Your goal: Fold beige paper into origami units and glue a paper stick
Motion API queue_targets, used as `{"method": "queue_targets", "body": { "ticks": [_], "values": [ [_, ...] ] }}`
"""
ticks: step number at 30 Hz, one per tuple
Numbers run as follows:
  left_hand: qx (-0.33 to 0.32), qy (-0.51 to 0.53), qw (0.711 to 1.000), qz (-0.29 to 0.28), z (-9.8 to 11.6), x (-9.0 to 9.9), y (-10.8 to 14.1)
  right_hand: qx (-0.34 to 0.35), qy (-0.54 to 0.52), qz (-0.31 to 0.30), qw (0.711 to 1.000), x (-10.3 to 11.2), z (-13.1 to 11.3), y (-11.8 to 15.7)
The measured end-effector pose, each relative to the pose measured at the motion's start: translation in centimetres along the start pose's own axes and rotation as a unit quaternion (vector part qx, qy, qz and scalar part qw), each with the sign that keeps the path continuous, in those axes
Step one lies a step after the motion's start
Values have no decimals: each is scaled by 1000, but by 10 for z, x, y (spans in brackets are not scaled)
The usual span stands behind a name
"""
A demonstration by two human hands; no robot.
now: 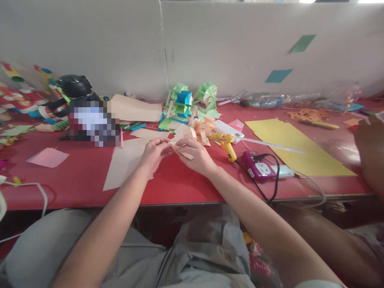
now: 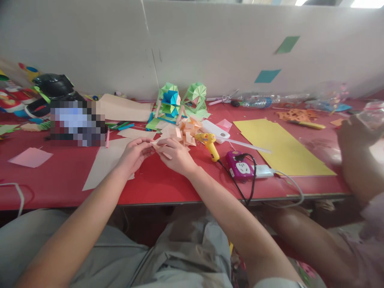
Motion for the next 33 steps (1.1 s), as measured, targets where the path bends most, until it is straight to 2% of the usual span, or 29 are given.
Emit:
{"method": "queue_targets", "body": {
  "ticks": [5, 8, 14, 20, 28, 33],
  "values": [
    [7, -6, 1000, -4, 0, -1, 1, -132, -129, 40, 982, 5, 12, 4],
    [16, -13, 1000, -9, -1, -2, 1, -170, -130, 53, 975, 6, 21, 5],
    [35, -46, 997, -47, -5, -7, 4, -123, -46, 20, 991, 6, 26, 4],
    [45, -75, 991, -104, -10, -13, 7, -131, -23, 11, 991, 5, 28, 8],
    [67, -58, 992, -91, -9, -15, 8, -37, 31, 16, 999, 5, 12, 3],
    [53, -52, 994, -80, -6, -15, 9, -36, 39, 14, 999, 4, 11, 3]
  ]
}}
Point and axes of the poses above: each hand's wrist, its own y-axis away from the middle knuckle, its own x-axis out of the back of the hand, z = x × y, the point moved 7 cm from there along -y, towards the middle knuckle, and after that the axes turned 3 degrees about -y, right-handed, at the moved point
